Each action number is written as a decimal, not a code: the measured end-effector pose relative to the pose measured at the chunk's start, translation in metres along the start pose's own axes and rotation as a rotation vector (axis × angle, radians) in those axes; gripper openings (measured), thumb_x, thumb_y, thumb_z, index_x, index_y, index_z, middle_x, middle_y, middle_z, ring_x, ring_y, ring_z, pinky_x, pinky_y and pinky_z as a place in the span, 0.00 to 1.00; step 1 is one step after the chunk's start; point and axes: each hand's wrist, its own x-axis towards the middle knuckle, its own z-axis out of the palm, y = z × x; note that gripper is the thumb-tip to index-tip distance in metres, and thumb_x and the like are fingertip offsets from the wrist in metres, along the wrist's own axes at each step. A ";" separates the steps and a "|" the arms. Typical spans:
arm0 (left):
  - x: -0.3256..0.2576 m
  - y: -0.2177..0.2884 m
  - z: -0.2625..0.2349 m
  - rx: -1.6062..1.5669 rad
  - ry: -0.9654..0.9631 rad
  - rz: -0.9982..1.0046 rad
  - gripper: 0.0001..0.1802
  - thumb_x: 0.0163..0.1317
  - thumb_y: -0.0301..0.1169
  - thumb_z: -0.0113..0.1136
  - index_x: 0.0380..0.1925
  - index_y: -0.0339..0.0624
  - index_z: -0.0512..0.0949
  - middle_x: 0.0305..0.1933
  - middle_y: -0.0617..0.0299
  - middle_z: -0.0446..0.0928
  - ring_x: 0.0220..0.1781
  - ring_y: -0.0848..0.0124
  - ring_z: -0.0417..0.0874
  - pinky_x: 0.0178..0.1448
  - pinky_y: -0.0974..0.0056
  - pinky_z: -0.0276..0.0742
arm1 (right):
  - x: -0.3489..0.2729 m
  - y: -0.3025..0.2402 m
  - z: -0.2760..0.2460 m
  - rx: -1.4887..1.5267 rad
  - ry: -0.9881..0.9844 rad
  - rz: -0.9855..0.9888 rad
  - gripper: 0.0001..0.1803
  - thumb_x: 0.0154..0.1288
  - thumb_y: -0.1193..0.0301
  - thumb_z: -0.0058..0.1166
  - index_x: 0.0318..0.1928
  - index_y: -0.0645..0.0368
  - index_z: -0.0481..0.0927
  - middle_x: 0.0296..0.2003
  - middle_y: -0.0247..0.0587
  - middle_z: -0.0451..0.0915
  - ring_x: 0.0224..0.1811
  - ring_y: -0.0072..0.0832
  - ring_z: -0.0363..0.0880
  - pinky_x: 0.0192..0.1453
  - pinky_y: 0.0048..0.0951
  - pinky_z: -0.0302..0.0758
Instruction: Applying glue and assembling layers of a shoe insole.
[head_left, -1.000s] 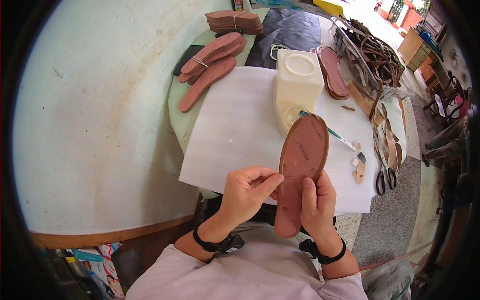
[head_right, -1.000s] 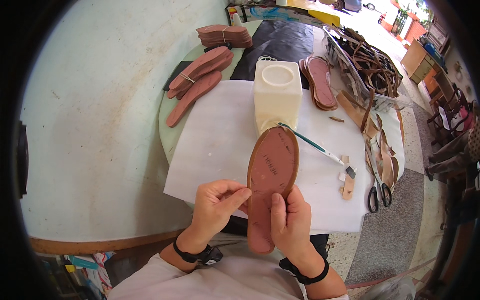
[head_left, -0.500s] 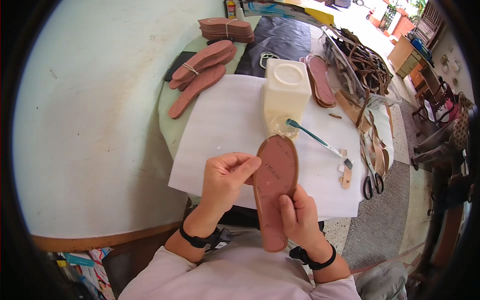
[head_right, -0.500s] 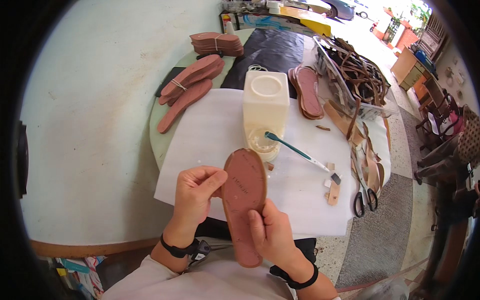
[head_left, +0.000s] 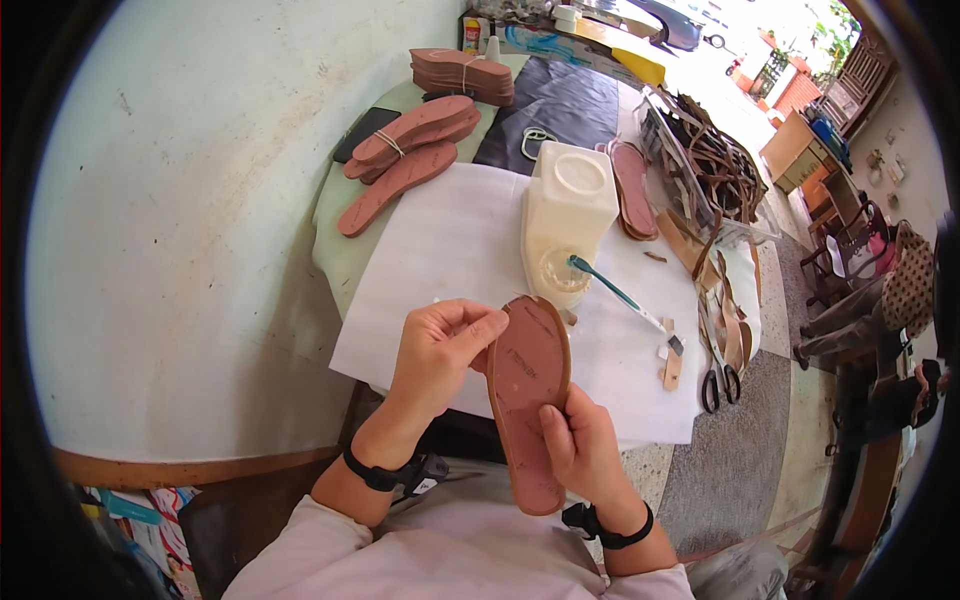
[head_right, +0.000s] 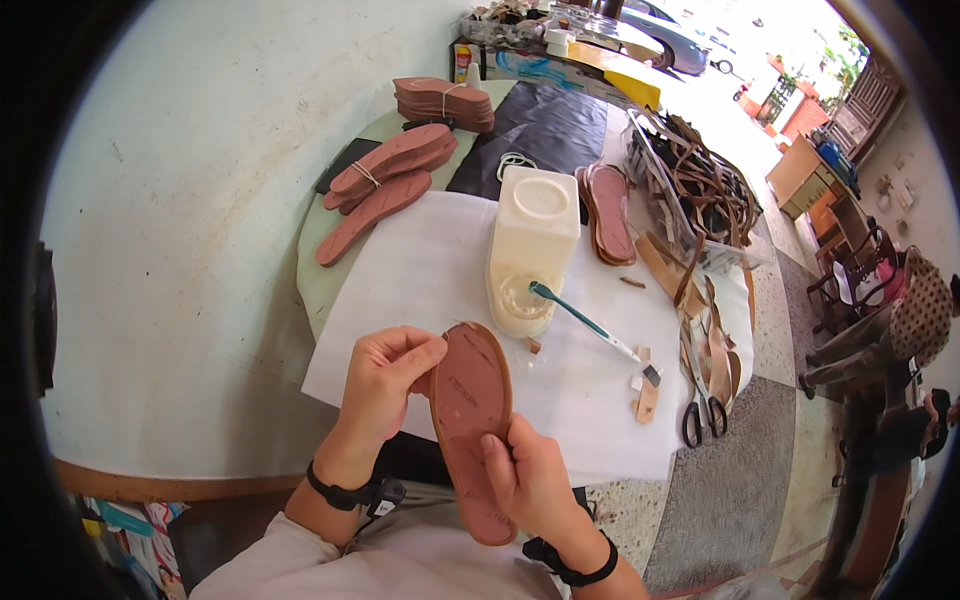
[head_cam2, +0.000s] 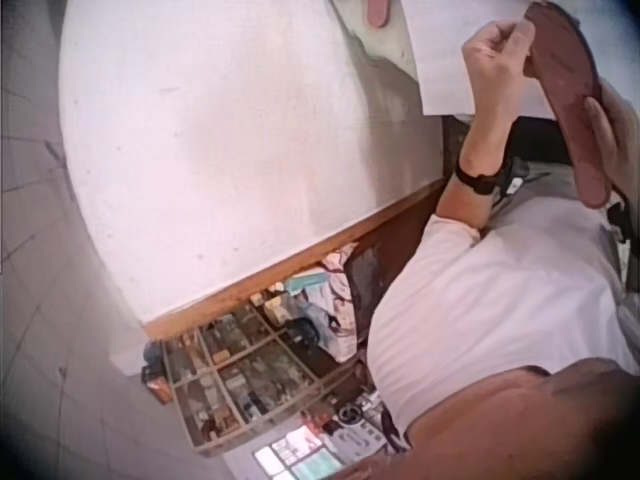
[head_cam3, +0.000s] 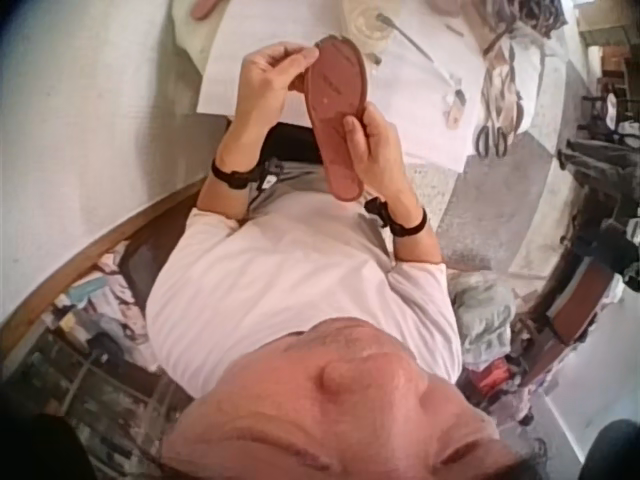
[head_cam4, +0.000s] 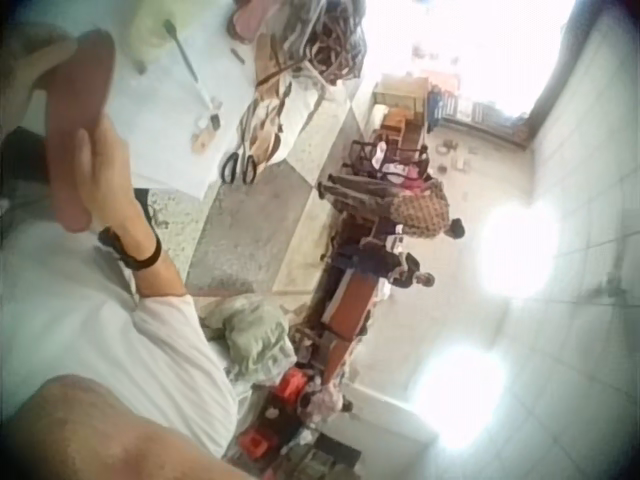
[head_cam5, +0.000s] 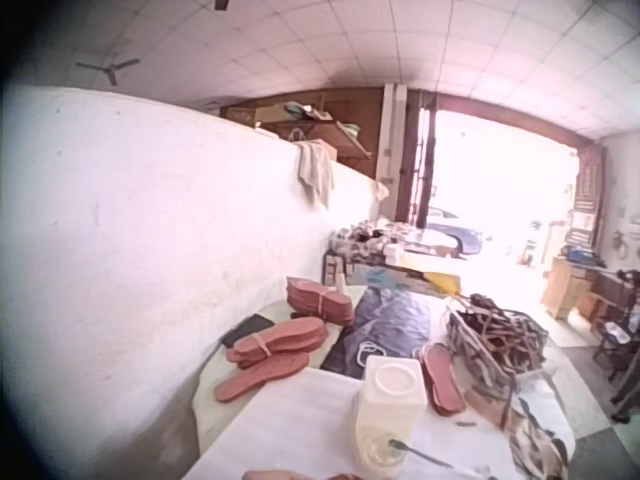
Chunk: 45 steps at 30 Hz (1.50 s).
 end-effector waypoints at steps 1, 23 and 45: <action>0.000 -0.001 -0.003 -0.008 -0.009 -0.008 0.08 0.69 0.28 0.65 0.38 0.32 0.85 0.33 0.58 0.86 0.30 0.74 0.87 0.32 0.68 0.86 | -0.001 0.001 0.000 -0.014 -0.016 0.016 0.08 0.75 0.74 0.53 0.37 0.66 0.72 0.22 0.50 0.77 0.22 0.30 0.70 0.30 0.33 0.71; 0.012 -0.018 -0.056 -0.125 -0.064 -0.110 0.05 0.66 0.26 0.64 0.30 0.39 0.82 0.29 0.63 0.84 0.27 0.76 0.82 0.33 0.70 0.79 | 0.005 0.012 0.026 -0.077 -0.068 0.135 0.14 0.75 0.68 0.54 0.34 0.67 0.72 0.22 0.51 0.70 0.25 0.29 0.62 0.32 0.36 0.68; 0.007 -0.016 -0.038 0.060 0.023 -0.028 0.11 0.70 0.33 0.65 0.32 0.38 0.82 0.28 0.62 0.83 0.24 0.76 0.83 0.28 0.69 0.81 | 0.009 0.023 0.020 0.016 -0.090 0.105 0.16 0.77 0.64 0.51 0.38 0.68 0.77 0.26 0.50 0.77 0.29 0.32 0.72 0.38 0.37 0.73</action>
